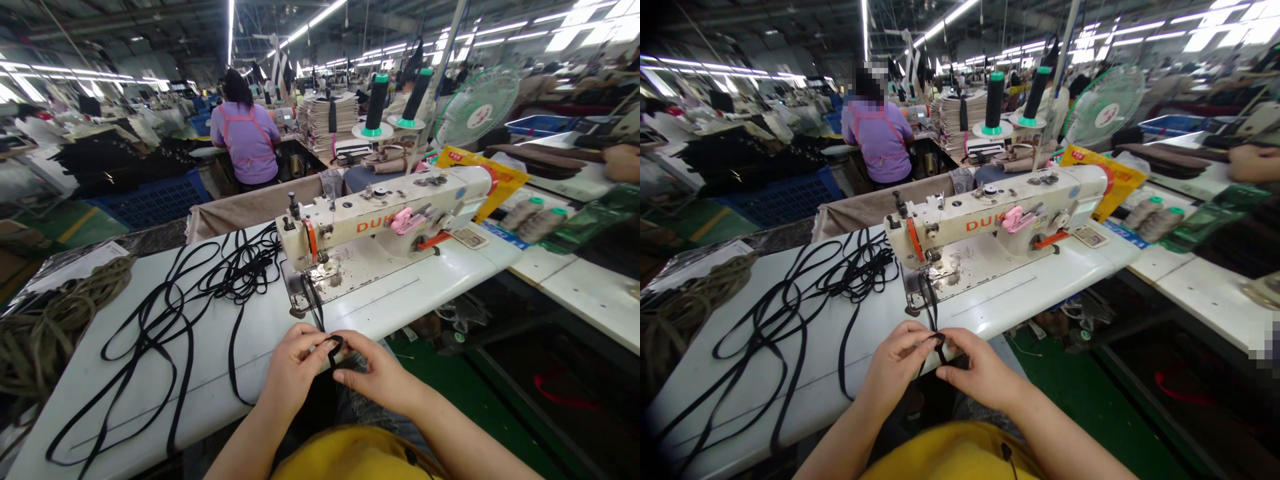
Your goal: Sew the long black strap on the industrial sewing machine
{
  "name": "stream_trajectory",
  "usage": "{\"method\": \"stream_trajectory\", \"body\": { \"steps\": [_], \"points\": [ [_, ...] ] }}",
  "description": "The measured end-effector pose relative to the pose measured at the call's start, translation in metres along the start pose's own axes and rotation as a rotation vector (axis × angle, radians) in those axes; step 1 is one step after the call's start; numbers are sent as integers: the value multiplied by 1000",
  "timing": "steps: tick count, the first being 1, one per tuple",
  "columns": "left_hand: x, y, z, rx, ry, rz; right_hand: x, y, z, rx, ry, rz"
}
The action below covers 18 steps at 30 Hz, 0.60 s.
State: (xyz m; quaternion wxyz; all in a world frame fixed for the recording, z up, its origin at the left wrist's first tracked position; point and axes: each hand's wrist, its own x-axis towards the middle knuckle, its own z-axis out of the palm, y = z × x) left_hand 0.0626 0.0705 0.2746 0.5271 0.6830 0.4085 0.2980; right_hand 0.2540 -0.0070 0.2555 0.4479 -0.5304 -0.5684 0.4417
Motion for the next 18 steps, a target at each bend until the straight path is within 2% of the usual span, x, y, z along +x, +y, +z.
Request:
{"method": "stream_trajectory", "body": {
  "steps": [4,7,9,13,18],
  "points": [
    [0,-1,-11,-42,-10,-66,6,-10,-6,-36,-124,-71],
    [-2,-6,-23,-58,-123,-200,10,-10,-17,-48,-8,-44],
    [-3,-9,-30,-15,-227,-230,11,-6,-25,-48,47,-18],
    [-7,-12,-35,17,-330,-206,15,1,-34,-58,16,-14],
    [-11,-11,-29,-89,-394,-344,19,7,-35,-97,66,47]
  ]
}}
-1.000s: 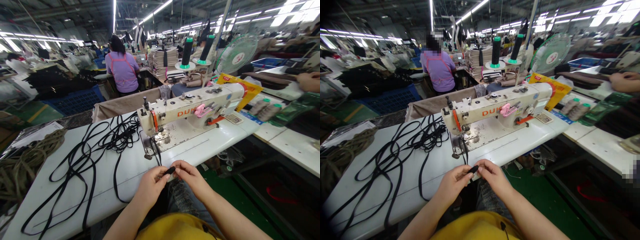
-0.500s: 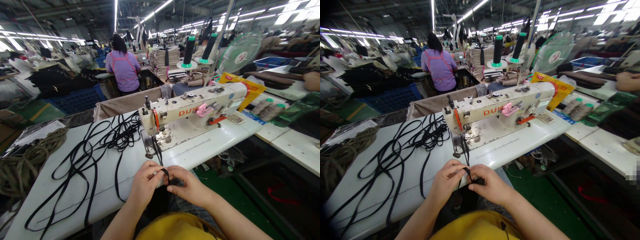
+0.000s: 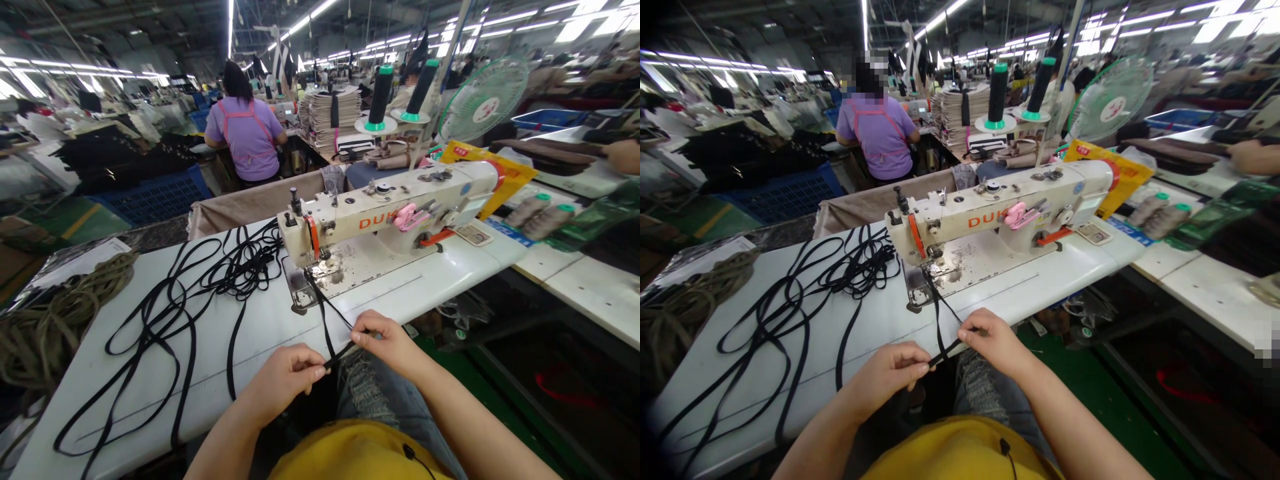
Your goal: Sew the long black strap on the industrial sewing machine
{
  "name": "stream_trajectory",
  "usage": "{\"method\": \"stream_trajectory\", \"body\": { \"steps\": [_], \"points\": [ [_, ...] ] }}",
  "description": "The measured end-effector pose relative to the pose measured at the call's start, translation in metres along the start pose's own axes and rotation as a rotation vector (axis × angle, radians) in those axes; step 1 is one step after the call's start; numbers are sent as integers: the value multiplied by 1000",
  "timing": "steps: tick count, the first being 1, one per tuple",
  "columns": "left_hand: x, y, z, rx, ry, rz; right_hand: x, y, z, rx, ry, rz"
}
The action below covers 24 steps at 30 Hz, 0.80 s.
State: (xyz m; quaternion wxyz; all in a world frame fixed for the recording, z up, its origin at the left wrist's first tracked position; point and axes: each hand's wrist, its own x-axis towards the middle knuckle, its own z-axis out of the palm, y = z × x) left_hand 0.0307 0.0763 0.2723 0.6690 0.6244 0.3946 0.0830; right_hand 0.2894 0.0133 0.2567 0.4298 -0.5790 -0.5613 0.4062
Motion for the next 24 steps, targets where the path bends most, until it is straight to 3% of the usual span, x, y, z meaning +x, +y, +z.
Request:
{"method": "stream_trajectory", "body": {
  "steps": [13,24],
  "points": [
    [2,2,5,-110,-3,-25,5,7,0,-2,59,101],
    [2,-14,1,-100,-89,-116,6,10,-3,59,45,119]
  ]
}}
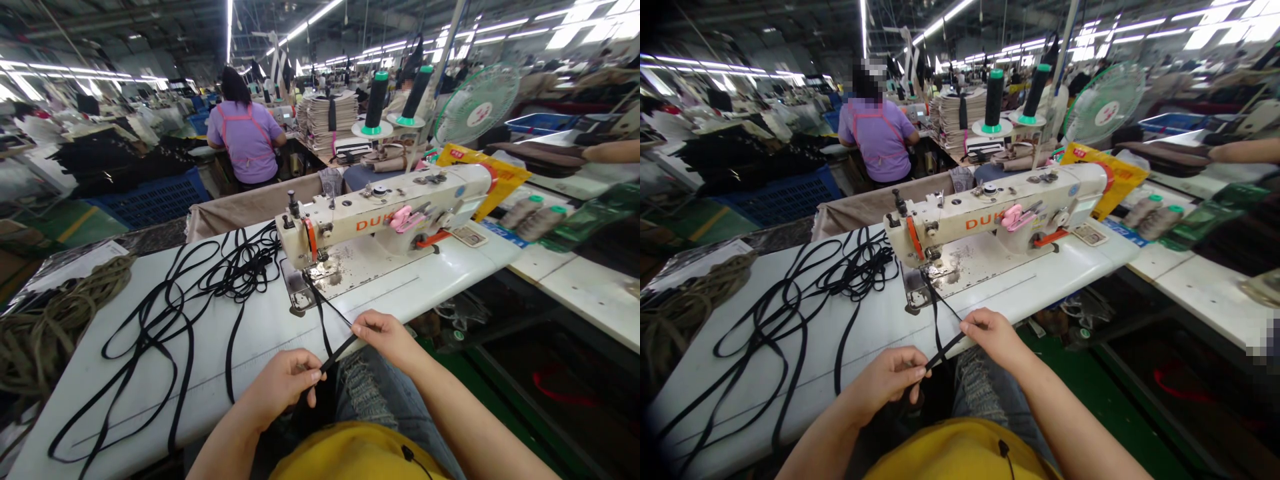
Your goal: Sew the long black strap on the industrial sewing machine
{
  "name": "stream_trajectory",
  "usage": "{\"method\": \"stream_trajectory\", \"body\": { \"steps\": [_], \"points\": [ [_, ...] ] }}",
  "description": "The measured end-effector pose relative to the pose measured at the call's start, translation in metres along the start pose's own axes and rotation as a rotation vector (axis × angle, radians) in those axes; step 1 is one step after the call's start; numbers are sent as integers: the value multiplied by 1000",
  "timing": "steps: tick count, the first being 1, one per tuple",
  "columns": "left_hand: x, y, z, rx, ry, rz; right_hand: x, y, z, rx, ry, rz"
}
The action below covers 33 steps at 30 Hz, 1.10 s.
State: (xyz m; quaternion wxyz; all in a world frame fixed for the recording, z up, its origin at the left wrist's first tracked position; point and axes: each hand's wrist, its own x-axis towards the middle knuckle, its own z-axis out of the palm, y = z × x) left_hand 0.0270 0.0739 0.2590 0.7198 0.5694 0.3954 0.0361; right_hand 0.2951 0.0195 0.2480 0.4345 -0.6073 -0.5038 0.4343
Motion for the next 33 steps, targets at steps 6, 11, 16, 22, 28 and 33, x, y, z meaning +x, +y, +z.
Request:
{"method": "stream_trajectory", "body": {
  "steps": [6,11,16,22,28,33],
  "points": [
    [0,-5,-4,51,13,31,2,5,0,92,-39,-16],
    [0,-9,-9,19,3,45,2,0,-2,117,-68,-56],
    [-2,-11,-18,22,36,40,3,-8,-4,29,-69,-132],
    [-12,-5,-25,123,-21,44,3,-12,-5,-107,-70,-191],
    [-26,11,-44,256,-137,146,-9,-24,9,4,-244,-271],
    [-40,34,-63,241,-109,162,-20,-38,30,20,-431,-275]
  ]
}}
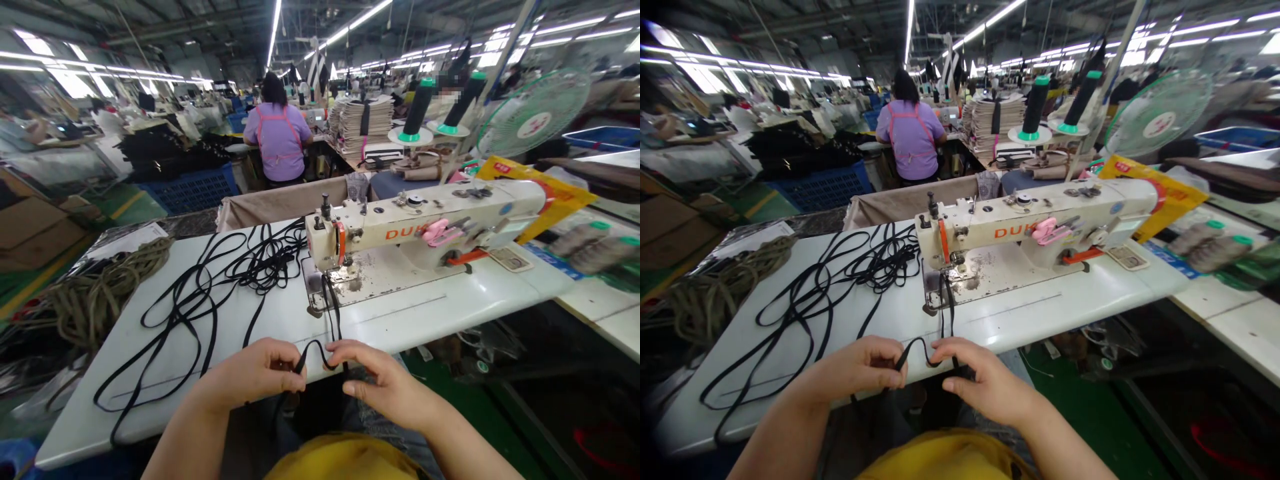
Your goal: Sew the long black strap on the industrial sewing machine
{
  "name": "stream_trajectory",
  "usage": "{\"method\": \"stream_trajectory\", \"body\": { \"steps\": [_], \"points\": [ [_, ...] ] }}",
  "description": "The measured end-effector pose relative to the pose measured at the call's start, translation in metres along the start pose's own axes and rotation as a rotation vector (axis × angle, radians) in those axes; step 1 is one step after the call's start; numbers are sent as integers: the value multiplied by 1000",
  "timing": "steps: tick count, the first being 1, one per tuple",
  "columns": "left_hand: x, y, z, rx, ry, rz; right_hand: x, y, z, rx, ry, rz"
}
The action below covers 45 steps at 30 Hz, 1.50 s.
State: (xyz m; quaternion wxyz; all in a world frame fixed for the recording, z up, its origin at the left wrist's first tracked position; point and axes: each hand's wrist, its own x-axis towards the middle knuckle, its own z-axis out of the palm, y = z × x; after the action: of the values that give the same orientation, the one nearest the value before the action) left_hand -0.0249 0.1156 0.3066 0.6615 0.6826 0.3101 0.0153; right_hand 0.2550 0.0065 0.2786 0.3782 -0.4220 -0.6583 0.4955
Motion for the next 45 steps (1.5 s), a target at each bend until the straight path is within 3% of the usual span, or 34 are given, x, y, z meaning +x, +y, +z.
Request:
{"method": "stream_trajectory", "body": {
  "steps": [2,5,11,13,16,18,20,24,26,30,36,38,40,45],
  "points": [
    [-5,5,-10,-25,122,-12,1,1,5,-88,-6,-19],
    [-14,7,-29,-140,464,13,0,13,8,-250,62,-54],
    [-17,14,-70,-317,1053,262,-12,43,10,-623,109,-63],
    [-11,16,-79,-279,1208,320,-17,49,11,-696,116,-76],
    [3,13,-79,-47,1327,197,-21,53,7,-746,172,-101],
    [15,9,-67,148,1294,121,-21,54,1,-756,230,-114],
    [28,5,-44,320,1182,145,-22,55,-8,-760,294,-125],
    [49,3,24,436,743,187,-22,58,-24,-743,407,-122],
    [59,3,56,505,604,134,-21,60,-28,-725,447,-121],
    [80,5,93,691,643,6,-19,62,-27,-687,493,-122],
    [101,10,93,830,722,-78,-22,67,-25,-685,484,-143],
    [105,11,89,770,707,-73,-25,69,-29,-694,485,-147],
    [108,10,85,569,681,-54,-26,70,-34,-705,479,-153],
    [109,6,81,-362,506,-53,-17,74,-44,-740,466,-195]
  ]
}}
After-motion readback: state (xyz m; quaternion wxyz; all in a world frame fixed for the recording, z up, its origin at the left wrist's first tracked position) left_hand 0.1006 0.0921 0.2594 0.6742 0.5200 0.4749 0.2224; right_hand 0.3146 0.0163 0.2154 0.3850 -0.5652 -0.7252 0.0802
